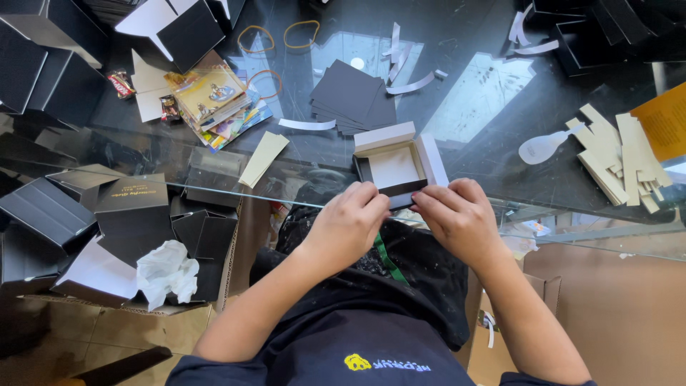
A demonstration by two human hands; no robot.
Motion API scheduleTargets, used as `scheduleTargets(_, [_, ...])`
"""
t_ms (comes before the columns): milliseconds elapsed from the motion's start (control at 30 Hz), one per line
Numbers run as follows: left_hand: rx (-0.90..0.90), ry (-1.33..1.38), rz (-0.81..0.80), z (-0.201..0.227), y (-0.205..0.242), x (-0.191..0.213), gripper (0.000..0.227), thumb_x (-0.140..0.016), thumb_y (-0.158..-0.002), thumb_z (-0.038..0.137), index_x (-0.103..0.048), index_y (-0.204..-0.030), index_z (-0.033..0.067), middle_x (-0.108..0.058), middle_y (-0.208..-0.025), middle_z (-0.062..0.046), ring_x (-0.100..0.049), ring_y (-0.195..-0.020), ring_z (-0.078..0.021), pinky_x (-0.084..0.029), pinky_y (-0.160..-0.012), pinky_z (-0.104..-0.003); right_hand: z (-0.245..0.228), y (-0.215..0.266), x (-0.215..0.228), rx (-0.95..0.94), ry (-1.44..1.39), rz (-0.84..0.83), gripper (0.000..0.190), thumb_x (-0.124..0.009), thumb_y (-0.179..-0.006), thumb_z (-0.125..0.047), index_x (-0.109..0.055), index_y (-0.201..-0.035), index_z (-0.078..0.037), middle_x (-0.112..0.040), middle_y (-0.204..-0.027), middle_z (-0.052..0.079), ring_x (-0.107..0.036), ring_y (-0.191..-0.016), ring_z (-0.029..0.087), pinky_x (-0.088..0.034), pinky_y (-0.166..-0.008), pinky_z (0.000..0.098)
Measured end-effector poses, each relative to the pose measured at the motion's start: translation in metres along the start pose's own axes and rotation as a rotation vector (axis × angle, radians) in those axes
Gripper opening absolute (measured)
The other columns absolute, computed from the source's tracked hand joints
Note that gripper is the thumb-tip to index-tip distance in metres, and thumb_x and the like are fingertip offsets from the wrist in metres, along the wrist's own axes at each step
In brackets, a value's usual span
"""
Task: The person assembles small black and white cardboard boxes by folding the sides and inserting pre-cut inserts. They repeatedly pick up flat pieces, fold them into box shapes, and place inserts inside. The process is repeated multiple times on a glass table cluttered with box parts.
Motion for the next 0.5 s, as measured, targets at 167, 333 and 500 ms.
scheduleTargets(167, [-0.057,-0.14,0.06,0.002,0.009,-0.013,0.004,-0.06,-0.09,0.012,-0.057,-0.088,0.0098,-0.05,-0.085,-0.005,-0.057,-0.08,-0.0253,-0.048,-0.062,-0.033,0.002,-0.003,-0.002,0.042,-0.033,-0.061,0.008,-0.066,-0.097,-0.013,-0.072,-0.094,-0.014,-0.07,-0.088,0.006,-0.058,-0.068,0.026,-0.053,-0.068,0.0364])
scheduleTargets(333, [-0.074,-0.136,0.052,-0.001,0.009,-0.015,0.004,-0.061,-0.086,0.01,-0.057,-0.085,0.0097,-0.05,-0.082,-0.004,-0.057,-0.078,-0.0255,-0.046,-0.06,-0.034,0.0,-0.006,-0.001,0.059,-0.039,-0.093,0.011,-0.063,-0.097,-0.01,-0.069,-0.089,-0.015,-0.066,-0.082,0.004,-0.055,-0.064,0.024,-0.052,-0.064,0.0351])
scheduleTargets(500, [-0.047,-0.093,-0.073,-0.004,0.013,-0.02,0.012,-0.064,-0.08,0.006,-0.059,-0.09,0.0101,-0.055,-0.085,-0.005,-0.06,-0.081,-0.0261,-0.049,-0.065,-0.034,0.003,-0.005,-0.001,-0.001,-0.111,-0.114,0.007,-0.067,-0.096,-0.013,-0.07,-0.091,-0.015,-0.068,-0.085,0.005,-0.057,-0.067,0.026,-0.052,-0.065,0.0364])
Point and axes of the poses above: each hand's wrist, its own y-axis away from the middle knuckle, its own x-axis out of the back of the hand, z = x × y, the point moved 5 cm from there along -y, towards the middle knuckle
